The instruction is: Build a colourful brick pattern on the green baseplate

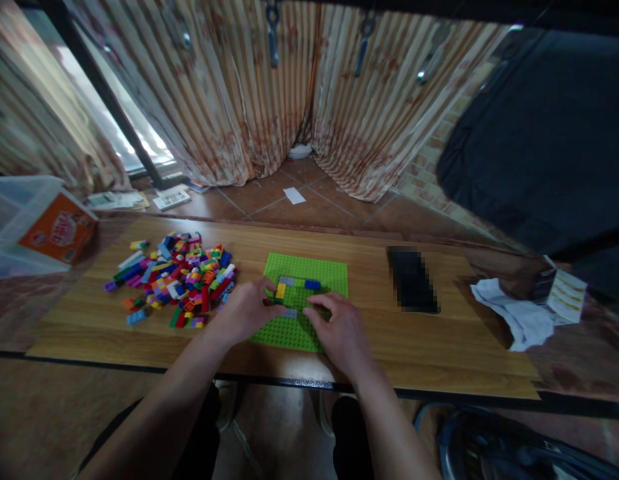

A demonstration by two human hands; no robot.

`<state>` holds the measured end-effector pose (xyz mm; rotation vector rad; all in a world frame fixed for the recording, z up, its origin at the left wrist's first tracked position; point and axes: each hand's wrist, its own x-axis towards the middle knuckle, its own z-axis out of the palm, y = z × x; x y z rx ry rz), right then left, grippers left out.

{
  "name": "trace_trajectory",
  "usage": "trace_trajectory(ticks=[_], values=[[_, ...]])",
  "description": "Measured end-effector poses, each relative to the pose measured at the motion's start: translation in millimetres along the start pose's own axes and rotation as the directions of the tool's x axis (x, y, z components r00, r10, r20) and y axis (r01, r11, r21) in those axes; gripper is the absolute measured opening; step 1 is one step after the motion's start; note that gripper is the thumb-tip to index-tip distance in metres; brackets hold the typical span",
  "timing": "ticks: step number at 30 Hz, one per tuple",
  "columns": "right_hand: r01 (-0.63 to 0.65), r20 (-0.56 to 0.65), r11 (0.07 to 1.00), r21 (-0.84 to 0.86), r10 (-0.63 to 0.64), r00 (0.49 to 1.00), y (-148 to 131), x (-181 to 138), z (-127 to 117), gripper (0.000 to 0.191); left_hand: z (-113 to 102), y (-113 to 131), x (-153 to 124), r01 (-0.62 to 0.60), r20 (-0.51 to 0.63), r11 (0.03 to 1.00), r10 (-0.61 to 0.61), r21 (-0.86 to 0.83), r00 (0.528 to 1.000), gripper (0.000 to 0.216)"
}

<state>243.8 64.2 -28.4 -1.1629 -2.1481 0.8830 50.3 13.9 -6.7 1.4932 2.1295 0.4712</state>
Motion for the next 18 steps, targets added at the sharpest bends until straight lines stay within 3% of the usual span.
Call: trace_trajectory(ticks=[8,18], values=[[0.130,0.113,0.981,-0.147,-0.114,0.987,-8.4,0.8,23.3,0.015,2.3,-1.4,1.7,0.013,-0.007,0.999,-0.013,-0.045,1.000,0.040],[0.099,0.137,0.986,-0.133,-0.081,0.987,-9.9,6.1,23.1,0.011,5.8,-2.9,7.8,0.011,0.002,0.999,-0.011,-0.051,1.000,0.036]])
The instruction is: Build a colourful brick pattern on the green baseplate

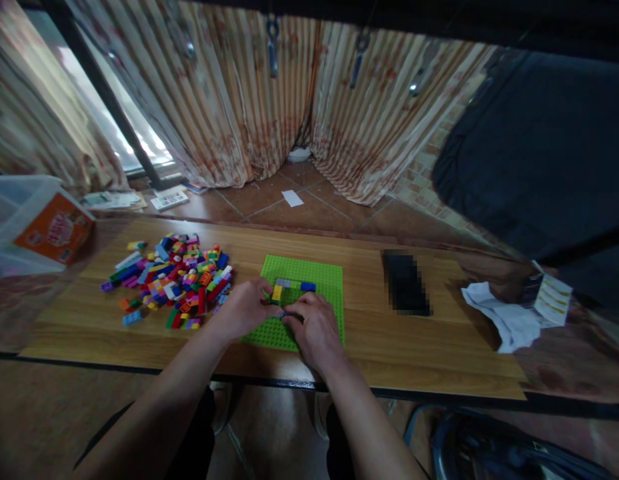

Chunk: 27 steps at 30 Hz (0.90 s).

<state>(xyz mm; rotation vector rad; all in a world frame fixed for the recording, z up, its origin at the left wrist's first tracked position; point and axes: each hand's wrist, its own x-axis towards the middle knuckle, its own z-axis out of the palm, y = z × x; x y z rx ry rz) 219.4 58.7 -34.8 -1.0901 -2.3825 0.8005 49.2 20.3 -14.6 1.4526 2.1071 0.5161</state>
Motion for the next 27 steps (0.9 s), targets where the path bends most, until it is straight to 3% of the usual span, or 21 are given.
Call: trace_trajectory(ticks=[8,18,27], values=[[-0.010,-0.058,1.000,-0.015,0.009,0.998,0.8,-0.9,6.4,0.010,6.1,-6.9,-0.2,-0.033,-0.021,0.999,0.033,-0.009,0.999,0.035],[-0.078,0.018,0.995,0.067,0.077,0.997,1.8,8.4,-0.1,0.011,3.2,-2.8,5.7,-0.012,0.017,1.000,0.012,-0.024,1.000,0.035],[-0.096,-0.034,0.993,0.070,0.098,0.995,0.5,4.8,5.1,0.012,3.3,-2.6,-4.0,-0.043,-0.009,0.999,0.043,-0.016,0.999,0.032]])
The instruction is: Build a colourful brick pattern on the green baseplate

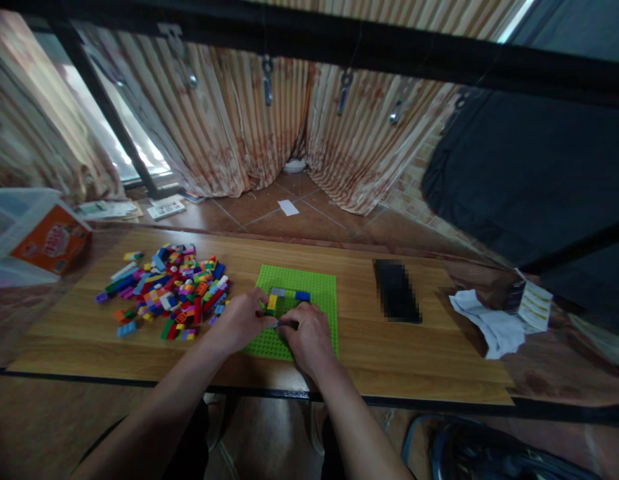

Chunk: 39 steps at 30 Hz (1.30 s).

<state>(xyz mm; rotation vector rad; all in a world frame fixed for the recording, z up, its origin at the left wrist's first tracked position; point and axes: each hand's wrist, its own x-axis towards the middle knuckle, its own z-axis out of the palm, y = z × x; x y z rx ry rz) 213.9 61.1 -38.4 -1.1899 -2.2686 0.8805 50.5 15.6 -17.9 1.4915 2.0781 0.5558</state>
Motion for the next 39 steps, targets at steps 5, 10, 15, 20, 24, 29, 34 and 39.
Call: trace_trajectory(ticks=[5,10,15,20,24,29,34,39], values=[[0.011,0.003,1.000,0.003,-0.011,1.000,-1.4,0.2,-0.7,0.011,-1.2,0.1,-1.8,0.010,0.012,1.000,-0.010,-0.004,1.000,0.033],[0.024,0.041,0.999,0.021,-0.025,0.999,2.2,0.1,-4.0,0.010,-8.2,-3.8,-1.4,-0.041,0.042,0.996,0.045,-0.083,0.998,0.024],[-0.060,0.090,0.971,0.231,0.040,0.995,13.5,1.8,-15.1,0.025,-14.3,-6.6,1.2,0.002,0.162,0.964,0.043,-0.266,0.986,0.028],[-0.085,0.031,0.965,0.250,0.079,0.996,16.5,5.9,-20.1,0.021,-17.6,0.7,-3.7,-0.037,0.101,0.988,0.052,-0.149,0.994,0.019],[-0.095,0.061,0.970,0.222,0.084,0.995,13.4,6.4,-14.2,0.018,-11.1,4.0,-6.7,0.018,0.054,0.997,-0.014,-0.078,0.998,0.038],[-0.090,0.081,0.987,0.135,0.080,0.994,11.1,6.3,-8.4,0.015,-5.1,4.9,-5.1,0.052,0.031,0.997,-0.050,-0.055,0.998,0.038],[-0.098,0.098,0.984,0.147,0.084,0.992,13.0,7.4,-6.4,0.016,-5.7,6.7,-6.0,0.089,0.028,0.994,-0.088,-0.061,0.996,0.040],[-0.144,0.143,0.975,0.168,0.120,0.982,14.8,10.7,-7.3,0.019,-0.9,4.0,-1.4,0.112,0.022,0.992,-0.110,-0.065,0.994,0.046]])
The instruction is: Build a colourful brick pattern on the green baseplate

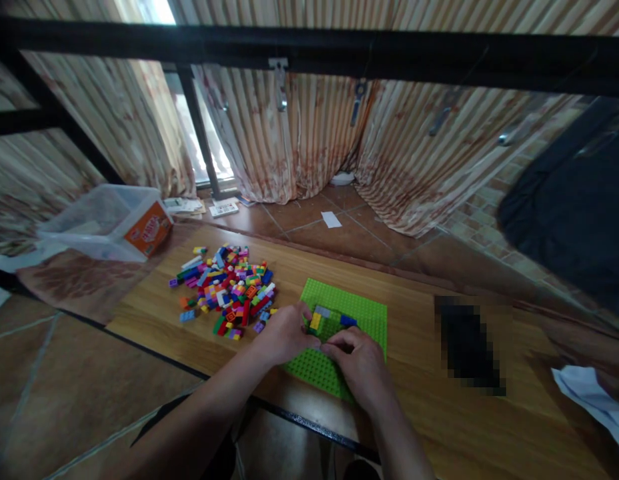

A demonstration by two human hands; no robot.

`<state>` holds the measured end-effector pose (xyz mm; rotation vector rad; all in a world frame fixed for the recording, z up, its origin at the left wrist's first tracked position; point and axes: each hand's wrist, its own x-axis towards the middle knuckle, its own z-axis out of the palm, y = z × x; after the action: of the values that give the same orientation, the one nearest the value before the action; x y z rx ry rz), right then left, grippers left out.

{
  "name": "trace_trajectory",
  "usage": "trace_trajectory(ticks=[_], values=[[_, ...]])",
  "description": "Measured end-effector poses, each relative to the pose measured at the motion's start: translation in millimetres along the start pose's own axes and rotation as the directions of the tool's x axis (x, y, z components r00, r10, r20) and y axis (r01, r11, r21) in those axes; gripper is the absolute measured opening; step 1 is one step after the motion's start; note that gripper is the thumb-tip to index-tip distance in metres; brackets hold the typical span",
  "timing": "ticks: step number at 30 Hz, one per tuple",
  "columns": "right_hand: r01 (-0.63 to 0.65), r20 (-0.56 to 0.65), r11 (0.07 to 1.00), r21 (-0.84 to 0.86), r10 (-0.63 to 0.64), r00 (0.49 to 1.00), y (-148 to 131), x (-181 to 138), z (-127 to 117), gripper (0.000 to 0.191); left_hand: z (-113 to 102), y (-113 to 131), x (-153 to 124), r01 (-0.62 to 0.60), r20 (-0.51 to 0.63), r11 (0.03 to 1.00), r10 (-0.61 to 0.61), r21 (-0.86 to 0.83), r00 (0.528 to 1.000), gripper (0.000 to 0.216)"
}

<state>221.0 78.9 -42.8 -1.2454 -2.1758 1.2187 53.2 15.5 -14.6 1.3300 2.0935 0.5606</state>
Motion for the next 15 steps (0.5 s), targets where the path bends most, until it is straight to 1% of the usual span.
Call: trace_trajectory(ticks=[4,12,15], values=[[-0.025,0.026,0.999,-0.022,0.026,0.999,-0.1,3.2,-2.0,0.021,-0.4,-0.3,4.2,0.006,0.017,0.999,-0.007,0.034,1.000,0.051],[-0.034,0.030,0.998,-0.044,0.035,0.999,0.7,-0.3,-4.8,0.027,-3.2,3.9,-1.1,-0.002,0.025,0.999,0.001,0.041,1.000,0.052],[-0.041,0.007,0.998,-0.051,0.042,0.999,-3.7,-2.3,-6.5,0.027,-6.3,-0.2,0.6,-0.025,0.049,1.000,0.026,-0.015,0.998,0.049]])
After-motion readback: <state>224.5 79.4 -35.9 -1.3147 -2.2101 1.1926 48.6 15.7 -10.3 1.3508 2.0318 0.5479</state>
